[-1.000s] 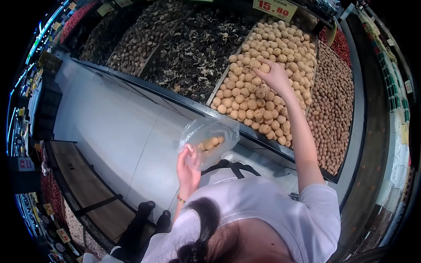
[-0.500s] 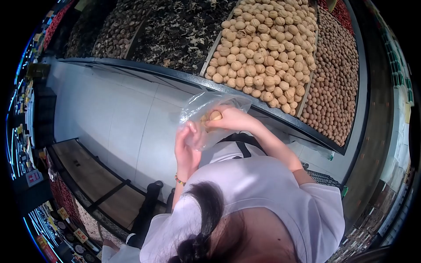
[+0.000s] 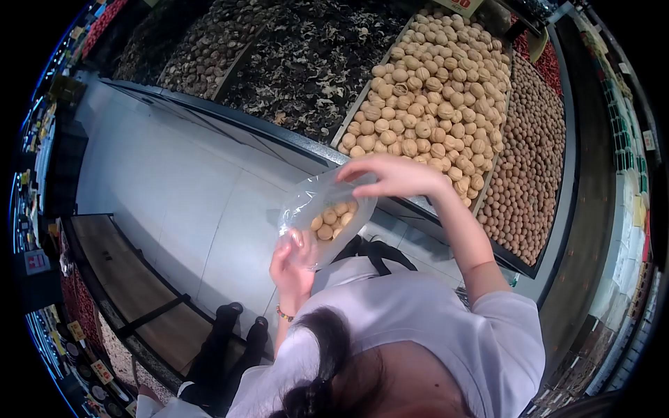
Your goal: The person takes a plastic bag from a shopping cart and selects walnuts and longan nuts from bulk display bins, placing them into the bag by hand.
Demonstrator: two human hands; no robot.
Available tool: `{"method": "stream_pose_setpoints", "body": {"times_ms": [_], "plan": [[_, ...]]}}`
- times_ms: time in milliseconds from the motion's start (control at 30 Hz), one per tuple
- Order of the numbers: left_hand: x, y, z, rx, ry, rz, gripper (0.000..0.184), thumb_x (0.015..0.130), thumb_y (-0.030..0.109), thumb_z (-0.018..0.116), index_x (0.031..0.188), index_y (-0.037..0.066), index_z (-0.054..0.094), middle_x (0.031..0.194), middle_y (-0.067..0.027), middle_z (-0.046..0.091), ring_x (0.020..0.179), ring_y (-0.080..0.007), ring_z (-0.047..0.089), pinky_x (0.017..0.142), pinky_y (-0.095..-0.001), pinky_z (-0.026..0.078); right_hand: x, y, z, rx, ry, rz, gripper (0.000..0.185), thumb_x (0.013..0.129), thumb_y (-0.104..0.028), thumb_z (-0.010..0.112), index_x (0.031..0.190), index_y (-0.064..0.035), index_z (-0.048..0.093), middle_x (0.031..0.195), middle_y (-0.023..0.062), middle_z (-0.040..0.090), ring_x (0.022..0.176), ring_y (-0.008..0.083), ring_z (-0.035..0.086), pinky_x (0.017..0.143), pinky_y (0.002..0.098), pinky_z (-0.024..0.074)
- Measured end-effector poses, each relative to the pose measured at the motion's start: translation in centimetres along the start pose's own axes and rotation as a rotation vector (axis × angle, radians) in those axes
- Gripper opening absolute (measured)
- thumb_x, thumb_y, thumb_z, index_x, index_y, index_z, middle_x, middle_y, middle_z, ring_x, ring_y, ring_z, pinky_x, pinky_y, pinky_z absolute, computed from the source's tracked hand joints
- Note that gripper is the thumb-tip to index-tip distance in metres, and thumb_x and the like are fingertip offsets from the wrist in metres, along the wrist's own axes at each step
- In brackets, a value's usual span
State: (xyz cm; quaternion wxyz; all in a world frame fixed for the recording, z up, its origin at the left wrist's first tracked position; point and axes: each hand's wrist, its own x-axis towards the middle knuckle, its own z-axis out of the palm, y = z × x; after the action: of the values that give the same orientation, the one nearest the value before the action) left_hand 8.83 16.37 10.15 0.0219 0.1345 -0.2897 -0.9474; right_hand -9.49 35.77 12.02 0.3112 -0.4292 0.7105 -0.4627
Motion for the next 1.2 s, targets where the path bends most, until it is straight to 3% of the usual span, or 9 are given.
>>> {"method": "stream_pose_setpoints", "body": {"times_ms": [67, 133, 200, 300, 533, 700, 800, 933, 1200], "plan": [[-0.5, 0.3, -0.6, -0.004, -0.001, 0.005, 0.018, 0.078, 0.02, 0.047, 0.078, 0.004, 0.041, 0.068, -0.0022, 0.036, 0.059, -0.0117, 0.034, 0.053, -0.0255, 0.03, 2.1, 0.2, -5.1, 0.118, 0.251, 0.094, 0.026, 0.084, -0.019, 0.055, 0.106, -0.0049, 0.058, 0.1, 0.0052, 0.062, 0.085, 0.012, 0.058, 0.074, 0.028, 0.0493], [-0.9, 0.7, -1.0, 0.0, 0.018, -0.005, 0.018, 0.077, 0.021, 0.047, 0.078, 0.004, 0.041, 0.068, -0.0023, 0.036, 0.058, -0.0124, 0.034, 0.053, -0.026, 0.03, 5.2, 5.3, -9.2, -0.309, 0.727, 0.024, 0.028, 0.082, -0.018, 0.053, 0.108, -0.007, 0.057, 0.105, 0.0112, 0.059, 0.092, 0.0219, 0.058, 0.078, 0.0324, 0.0468], [-1.3, 1.1, -1.4, 0.001, 0.046, 0.003, 0.02, 0.077, 0.022, 0.048, 0.078, 0.004, 0.041, 0.068, -0.0027, 0.036, 0.059, -0.0131, 0.034, 0.054, -0.0261, 0.03, 7.8, 12.2, -12.3, -0.568, 0.764, 0.307, 0.038, 0.08, -0.018, 0.052, 0.118, -0.0096, 0.05, 0.108, 0.0188, 0.052, 0.094, 0.034, 0.054, 0.084, 0.0406, 0.0439], [-1.6, 1.6, -2.0, -0.001, 0.102, 0.044, 0.021, 0.076, 0.022, 0.05, 0.078, 0.003, 0.042, 0.067, -0.0035, 0.035, 0.062, -0.014, 0.034, 0.057, -0.0259, 0.029, 9.5, 17.2, -13.5, -0.937, 0.727, 0.498, 0.036, 0.084, -0.019, 0.047, 0.119, -0.0132, 0.05, 0.114, 0.0169, 0.051, 0.111, 0.0334, 0.043, 0.096, 0.0448, 0.0329], [-1.2, 2.5, -3.5, 0.0, 0.158, 0.079, 0.018, 0.077, 0.021, 0.048, 0.08, 0.004, 0.042, 0.07, -0.0027, 0.038, 0.062, -0.014, 0.036, 0.058, -0.027, 0.033, 10.1, 18.1, -13.2, -1.189, 0.793, 0.437, 0.026, 0.087, -0.02, 0.045, 0.111, -0.011, 0.053, 0.108, 0.0149, 0.053, 0.11, 0.0331, 0.042, 0.097, 0.0488, 0.0279], [0.7, 2.9, -4.1, -0.032, 0.098, 0.042, 0.018, 0.077, 0.021, 0.048, 0.081, 0.005, 0.042, 0.071, -0.0024, 0.038, 0.062, -0.0138, 0.037, 0.058, -0.0271, 0.032, 9.3, 7.0, -9.0, -0.519, 1.082, -0.063, 0.022, 0.091, -0.021, 0.044, 0.104, -0.0047, 0.051, 0.095, 0.0121, 0.054, 0.096, 0.0247, 0.051, 0.084, 0.0352, 0.0381], [1.5, 2.6, -2.8, -0.041, 0.102, -0.028, 0.019, 0.077, 0.02, 0.05, 0.08, 0.003, 0.043, 0.07, -0.0031, 0.037, 0.062, -0.0132, 0.035, 0.058, -0.0264, 0.03, 4.9, -0.5, -0.6, 0.31, 0.738, -0.144, 0.028, 0.093, -0.03, 0.043, 0.098, -0.0034, 0.05, 0.081, 0.0031, 0.052, 0.078, 0.0121, 0.052, 0.071, 0.0267, 0.0414], [2.4, 2.6, -1.8, 0.029, -0.098, -0.21, 0.02, 0.078, 0.023, 0.049, 0.082, 0.005, 0.043, 0.069, -0.0023, 0.037, 0.059, -0.0139, 0.035, 0.056, -0.0283, 0.03, 1.6, -0.5, 8.8, 0.132, 0.423, 0.102, 0.029, 0.089, -0.032, 0.049, 0.092, -0.0038, 0.055, 0.078, 0.0141, 0.058, 0.075, 0.0271, 0.056, 0.07, 0.0338, 0.0441], [4.4, 1.9, 0.5, 0.105, -0.385, -0.463, 0.02, 0.076, 0.022, 0.05, 0.082, 0.004, 0.043, 0.066, -0.0019, 0.035, 0.057, -0.0127, 0.034, 0.054, -0.027, 0.03, -4.2, -0.3, 13.4, -0.304, 0.917, 0.456, 0.021, 0.078, -0.02, 0.059, 0.094, -0.0069, 0.057, 0.089, 0.0125, 0.059, 0.086, 0.0303, 0.056, 0.077, 0.0405, 0.0454]]}}
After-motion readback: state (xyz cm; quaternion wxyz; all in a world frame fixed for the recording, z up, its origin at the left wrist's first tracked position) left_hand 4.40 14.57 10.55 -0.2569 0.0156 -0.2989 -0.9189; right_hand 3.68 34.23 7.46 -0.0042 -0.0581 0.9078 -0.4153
